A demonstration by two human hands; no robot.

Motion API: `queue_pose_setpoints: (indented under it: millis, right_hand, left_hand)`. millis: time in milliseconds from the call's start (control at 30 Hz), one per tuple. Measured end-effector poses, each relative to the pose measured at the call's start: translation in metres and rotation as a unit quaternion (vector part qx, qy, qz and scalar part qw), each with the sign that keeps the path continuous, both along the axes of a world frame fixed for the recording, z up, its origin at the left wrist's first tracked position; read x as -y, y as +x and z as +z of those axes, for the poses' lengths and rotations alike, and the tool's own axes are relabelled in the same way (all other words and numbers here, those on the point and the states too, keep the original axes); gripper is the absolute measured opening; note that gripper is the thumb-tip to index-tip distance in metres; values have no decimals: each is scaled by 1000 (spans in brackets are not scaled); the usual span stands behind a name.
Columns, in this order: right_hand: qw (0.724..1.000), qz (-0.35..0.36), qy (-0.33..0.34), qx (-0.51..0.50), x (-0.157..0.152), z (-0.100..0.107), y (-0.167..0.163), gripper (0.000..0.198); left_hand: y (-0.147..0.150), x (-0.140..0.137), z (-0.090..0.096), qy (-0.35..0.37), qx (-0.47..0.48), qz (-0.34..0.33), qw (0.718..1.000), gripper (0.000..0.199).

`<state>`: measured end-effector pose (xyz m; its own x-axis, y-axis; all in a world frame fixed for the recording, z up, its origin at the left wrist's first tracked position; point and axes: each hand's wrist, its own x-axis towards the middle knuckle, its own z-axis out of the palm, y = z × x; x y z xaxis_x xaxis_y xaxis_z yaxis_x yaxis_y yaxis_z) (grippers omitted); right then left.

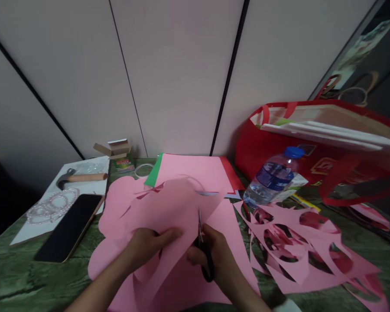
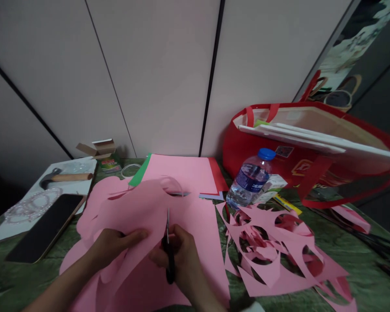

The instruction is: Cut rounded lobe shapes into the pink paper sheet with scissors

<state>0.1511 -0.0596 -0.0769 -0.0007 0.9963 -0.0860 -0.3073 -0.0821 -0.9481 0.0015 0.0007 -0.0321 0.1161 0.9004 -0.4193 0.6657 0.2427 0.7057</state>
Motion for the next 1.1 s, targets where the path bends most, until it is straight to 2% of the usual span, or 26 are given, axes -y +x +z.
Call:
queue_pose_setpoints:
  millis: [133,267,333,433,600,700,833,933,1033,1100]
  right_hand:
    - [1000,3,3,-2,1,3,-2,38]
    - [999,48,24,2,5,8,-6,45]
    - [997,64,23,26,6,7,-7,46]
    - [997,67,27,38,7,5,-6,45]
    - [997,56,-4,45,6,7,-6,37]
    - [997,67,-15,40,6,9,-6,39]
    - [996,81,-5,33,7,5,-5,42]
    - [998,61,-16,25,8,0,-6,42]
    - [999,41,-11,21,7,0,-8,43]
    - [999,33,14,17,6,3,-9,46]
  left_hand:
    - [2,2,0,29,26,27,999,40]
    - [10,10,5,29,28,96,995,39]
    - [13,14,6,57,41,110,991,37]
    - [14,16,5,100,82,114,985,31]
    - [9,10,2,97,51,87,990,31]
    - [7,7,2,95,21,104,990,36]
    - [9,10,4,115,65,113,985,28]
    - [11,12,7,75,80,95,989,32]
    - [13,14,8,24,16,107,994,40]
    - [14,15,8,14,-8,109,994,38]
